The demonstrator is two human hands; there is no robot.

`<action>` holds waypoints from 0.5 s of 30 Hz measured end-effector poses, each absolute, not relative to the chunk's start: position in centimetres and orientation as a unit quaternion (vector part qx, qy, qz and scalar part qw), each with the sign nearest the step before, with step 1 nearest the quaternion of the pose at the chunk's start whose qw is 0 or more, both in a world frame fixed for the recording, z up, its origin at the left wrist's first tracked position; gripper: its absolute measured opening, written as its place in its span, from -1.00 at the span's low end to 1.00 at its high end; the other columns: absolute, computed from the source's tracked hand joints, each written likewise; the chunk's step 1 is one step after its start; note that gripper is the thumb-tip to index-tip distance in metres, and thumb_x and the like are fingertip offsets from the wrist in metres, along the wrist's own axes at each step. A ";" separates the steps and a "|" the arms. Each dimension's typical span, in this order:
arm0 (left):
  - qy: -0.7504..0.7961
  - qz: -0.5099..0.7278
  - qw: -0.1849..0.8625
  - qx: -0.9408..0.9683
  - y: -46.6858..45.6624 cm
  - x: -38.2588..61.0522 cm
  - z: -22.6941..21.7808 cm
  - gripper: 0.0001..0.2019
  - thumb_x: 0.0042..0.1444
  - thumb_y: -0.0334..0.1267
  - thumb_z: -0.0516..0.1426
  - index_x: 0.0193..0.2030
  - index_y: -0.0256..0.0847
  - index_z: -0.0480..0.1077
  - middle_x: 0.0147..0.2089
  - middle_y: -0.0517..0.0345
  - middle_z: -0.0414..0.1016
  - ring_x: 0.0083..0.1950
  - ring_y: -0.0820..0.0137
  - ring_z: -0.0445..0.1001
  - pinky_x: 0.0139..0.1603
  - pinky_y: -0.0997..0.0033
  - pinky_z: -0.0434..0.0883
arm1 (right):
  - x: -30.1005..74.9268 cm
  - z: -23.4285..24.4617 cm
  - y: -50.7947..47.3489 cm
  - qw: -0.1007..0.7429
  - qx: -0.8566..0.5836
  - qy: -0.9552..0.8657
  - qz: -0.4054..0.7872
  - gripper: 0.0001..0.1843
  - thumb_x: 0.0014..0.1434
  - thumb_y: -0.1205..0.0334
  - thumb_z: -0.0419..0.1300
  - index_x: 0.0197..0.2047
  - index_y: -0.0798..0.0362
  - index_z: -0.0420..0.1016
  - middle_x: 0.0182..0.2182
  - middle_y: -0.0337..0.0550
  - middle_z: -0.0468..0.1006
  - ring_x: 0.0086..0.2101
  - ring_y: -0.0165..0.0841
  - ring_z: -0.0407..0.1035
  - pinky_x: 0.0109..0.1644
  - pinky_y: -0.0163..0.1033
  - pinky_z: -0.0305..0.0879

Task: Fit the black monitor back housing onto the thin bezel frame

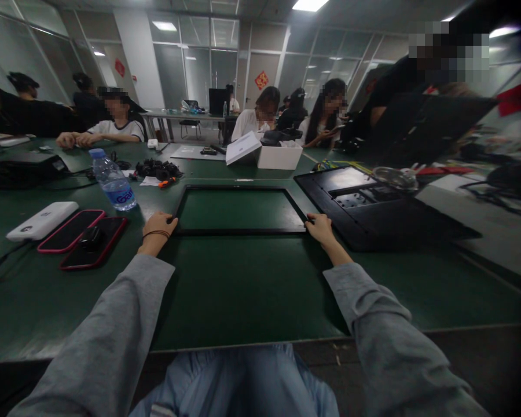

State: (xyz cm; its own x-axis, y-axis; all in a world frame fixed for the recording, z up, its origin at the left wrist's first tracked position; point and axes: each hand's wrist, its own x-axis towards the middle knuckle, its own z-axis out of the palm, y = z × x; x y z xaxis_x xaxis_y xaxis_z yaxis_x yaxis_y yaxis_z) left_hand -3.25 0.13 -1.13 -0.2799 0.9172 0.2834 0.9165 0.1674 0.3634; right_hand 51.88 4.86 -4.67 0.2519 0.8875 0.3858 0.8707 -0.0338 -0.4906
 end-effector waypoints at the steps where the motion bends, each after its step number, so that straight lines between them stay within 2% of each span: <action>1: 0.765 0.236 0.004 0.599 0.1 -3.2 -1.0 -0.68 0.12 0.00 0.17 -0.14 -0.10 0.64 0.07 -0.10 0.54 0.04 0.02 0.50 0.01 0.09 0.44 | 51.8 -4.7 4.8 0.323 -0.730 -0.601 0.023 -0.53 0.03 0.28 0.15 0.01 0.12 0.64 -0.09 0.10 0.60 0.02 -0.06 0.45 0.20 0.11 0.31; 7: 0.760 0.230 0.013 0.607 0.2 -3.2 -0.8 -0.70 0.12 -0.01 0.18 -0.17 -0.10 0.64 0.08 -0.11 0.53 0.05 0.00 0.50 0.04 0.05 0.44 | 51.4 -4.3 4.5 0.304 -0.752 -0.583 0.041 -0.50 0.09 0.28 0.17 0.10 0.16 0.59 0.08 0.21 0.47 0.13 0.08 0.31 0.22 0.20 0.25; 15: 0.765 0.214 0.011 0.607 0.3 -3.3 -0.9 -0.68 0.13 0.00 0.17 -0.13 -0.10 0.64 0.13 -0.12 0.52 0.07 -0.02 0.50 0.03 0.05 0.44 | 51.1 -4.2 4.2 0.290 -0.756 -0.586 0.033 -0.52 0.12 0.27 0.14 0.11 0.15 0.57 0.06 0.21 0.42 0.12 0.07 0.27 0.22 0.16 0.24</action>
State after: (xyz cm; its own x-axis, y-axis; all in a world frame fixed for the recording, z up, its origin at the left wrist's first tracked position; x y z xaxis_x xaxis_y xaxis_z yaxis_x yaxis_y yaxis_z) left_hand -3.29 0.31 -0.89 -0.2618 0.9340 0.2433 0.9249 0.1708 0.3397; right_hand 51.15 4.19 -4.24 0.3104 0.9051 0.2905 0.8667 -0.1440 -0.4777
